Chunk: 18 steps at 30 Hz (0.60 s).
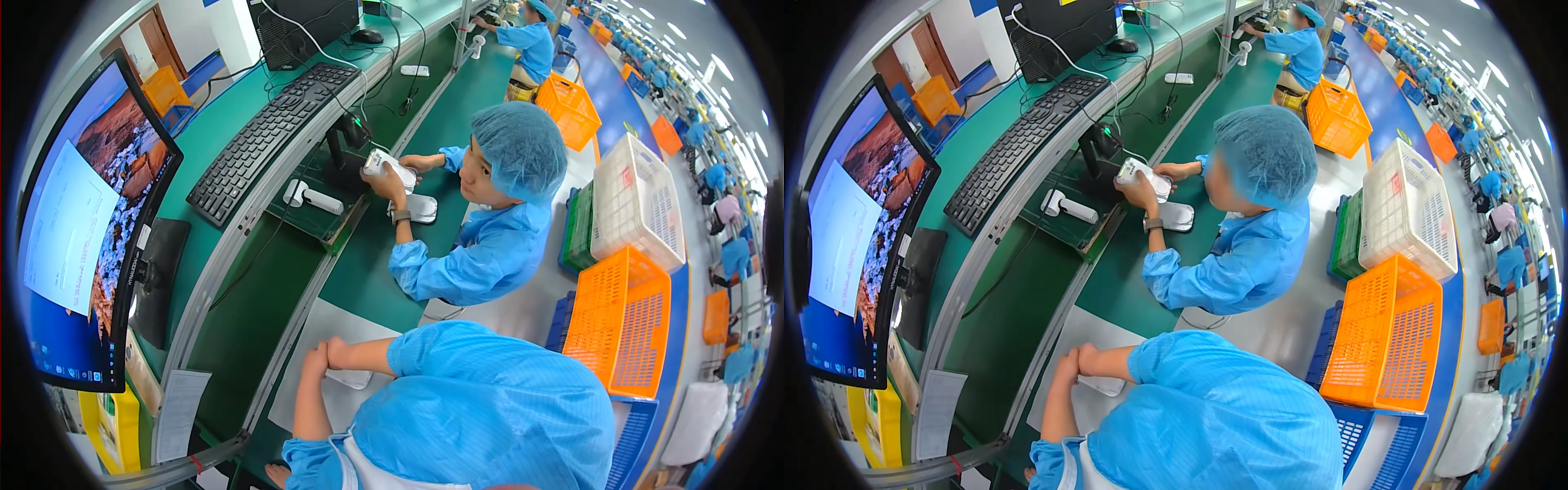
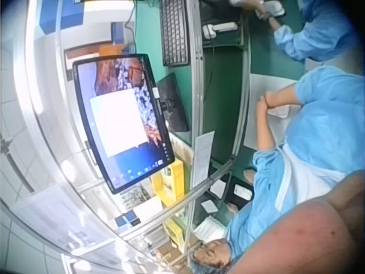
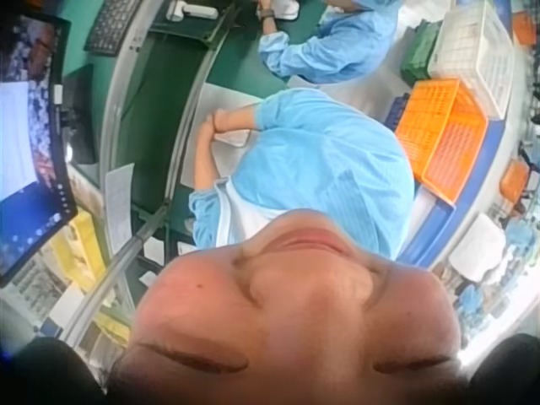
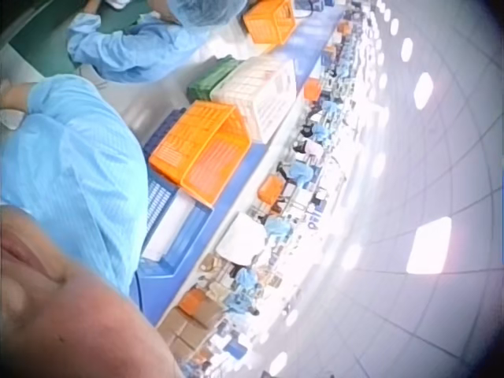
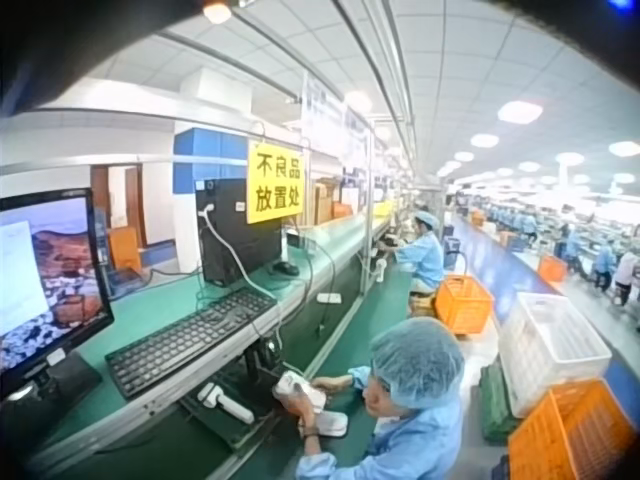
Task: Assembling and inspecting electronic devices at a factory workstation.
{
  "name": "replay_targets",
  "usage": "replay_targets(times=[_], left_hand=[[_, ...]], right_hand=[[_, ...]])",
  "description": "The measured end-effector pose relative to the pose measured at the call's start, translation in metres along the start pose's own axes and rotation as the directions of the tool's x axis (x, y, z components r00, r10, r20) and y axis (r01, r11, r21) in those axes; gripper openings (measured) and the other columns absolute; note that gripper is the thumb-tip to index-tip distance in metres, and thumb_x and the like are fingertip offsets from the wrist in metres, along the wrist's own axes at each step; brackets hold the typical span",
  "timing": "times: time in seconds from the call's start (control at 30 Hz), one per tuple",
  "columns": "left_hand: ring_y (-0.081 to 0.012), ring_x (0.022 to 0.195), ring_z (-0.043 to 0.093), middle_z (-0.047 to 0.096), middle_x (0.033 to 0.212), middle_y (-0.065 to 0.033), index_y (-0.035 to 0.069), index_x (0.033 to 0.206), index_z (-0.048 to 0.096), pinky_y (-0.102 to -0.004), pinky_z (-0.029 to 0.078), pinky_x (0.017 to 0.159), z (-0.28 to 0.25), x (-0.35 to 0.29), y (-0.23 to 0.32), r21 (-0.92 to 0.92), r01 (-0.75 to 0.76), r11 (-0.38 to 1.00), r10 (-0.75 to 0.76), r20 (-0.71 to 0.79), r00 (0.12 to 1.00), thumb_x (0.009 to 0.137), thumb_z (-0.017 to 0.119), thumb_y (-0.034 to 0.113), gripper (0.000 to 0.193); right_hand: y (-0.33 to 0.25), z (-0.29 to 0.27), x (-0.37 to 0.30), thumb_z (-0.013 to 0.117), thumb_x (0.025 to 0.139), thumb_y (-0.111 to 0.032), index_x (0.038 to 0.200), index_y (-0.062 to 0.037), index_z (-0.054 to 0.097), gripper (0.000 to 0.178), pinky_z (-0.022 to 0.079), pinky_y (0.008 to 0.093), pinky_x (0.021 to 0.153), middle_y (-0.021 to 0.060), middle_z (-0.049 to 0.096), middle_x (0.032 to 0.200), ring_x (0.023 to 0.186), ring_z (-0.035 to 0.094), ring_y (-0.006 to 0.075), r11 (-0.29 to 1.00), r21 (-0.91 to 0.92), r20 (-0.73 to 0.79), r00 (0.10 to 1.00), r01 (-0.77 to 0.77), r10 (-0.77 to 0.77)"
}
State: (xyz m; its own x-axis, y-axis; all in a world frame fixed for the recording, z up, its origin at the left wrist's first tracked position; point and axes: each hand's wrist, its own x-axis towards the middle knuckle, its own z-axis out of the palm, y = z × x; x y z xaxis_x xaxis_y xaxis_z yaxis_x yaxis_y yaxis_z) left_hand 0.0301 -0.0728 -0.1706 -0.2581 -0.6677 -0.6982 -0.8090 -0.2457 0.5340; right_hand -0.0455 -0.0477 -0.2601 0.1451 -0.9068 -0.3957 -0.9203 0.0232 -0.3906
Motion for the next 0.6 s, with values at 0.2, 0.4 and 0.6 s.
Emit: replay_targets(times=[0.2, 0.4, 0.6], left_hand=[[-0.039, 0.077, 0.063, 0.063, 0.09, -0.0272, -0.011, 0.096, 0.061, -0.0463, 0.051, 0.056, 0.002, -0.02, 0.012, 0.03, -0.002, 1.0, 0.004, -0.058, 0.998, 0.081, 0.041, 0.05, 0.066], [-0.0396, 0.076, 0.063, 0.063, 0.091, -0.0282, -0.012, 0.095, 0.062, -0.0461, 0.052, 0.057, 0.003, -0.009, 0.012, 0.089, -0.032, 0.996, 0.033, -0.012, 0.999, 0.081, 0.04, 0.049, 0.066], [-0.0356, 0.068, 0.061, 0.062, 0.082, -0.0259, -0.012, 0.097, 0.059, -0.0453, 0.049, 0.048, 0.006, 0.006, -0.004, 0.001, -0.054, 0.999, 0.054, -0.066, 0.996, 0.08, 0.045, 0.051, 0.066]], right_hand=[[0.0, 0.001, -0.012, 0.051, 0.083, -0.023, 0.096, -0.0155, 0.067, 0.022, 0.05, 0.0382, 0.079, 0.0091, 0.066, 0.102, 0.096, 0.063, 0.0261, 1.0, -0.011, -0.014, 1.0, 0.004, -0.004], [0.0, -0.019, -0.024, 0.051, 0.083, -0.023, 0.094, -0.0168, 0.067, 0.02, 0.051, 0.0388, 0.077, 0.0097, 0.066, 0.101, 0.095, 0.063, 0.0272, 0.995, -0.099, 0.019, 1.0, -0.023, 0.025], [-0.002, -0.028, -0.025, 0.052, 0.083, -0.023, 0.096, -0.0189, 0.066, 0.02, 0.051, 0.0381, 0.077, 0.0092, 0.066, 0.101, 0.094, 0.063, 0.0269, 0.987, -0.154, 0.087, 0.996, 0.044, -0.031]])
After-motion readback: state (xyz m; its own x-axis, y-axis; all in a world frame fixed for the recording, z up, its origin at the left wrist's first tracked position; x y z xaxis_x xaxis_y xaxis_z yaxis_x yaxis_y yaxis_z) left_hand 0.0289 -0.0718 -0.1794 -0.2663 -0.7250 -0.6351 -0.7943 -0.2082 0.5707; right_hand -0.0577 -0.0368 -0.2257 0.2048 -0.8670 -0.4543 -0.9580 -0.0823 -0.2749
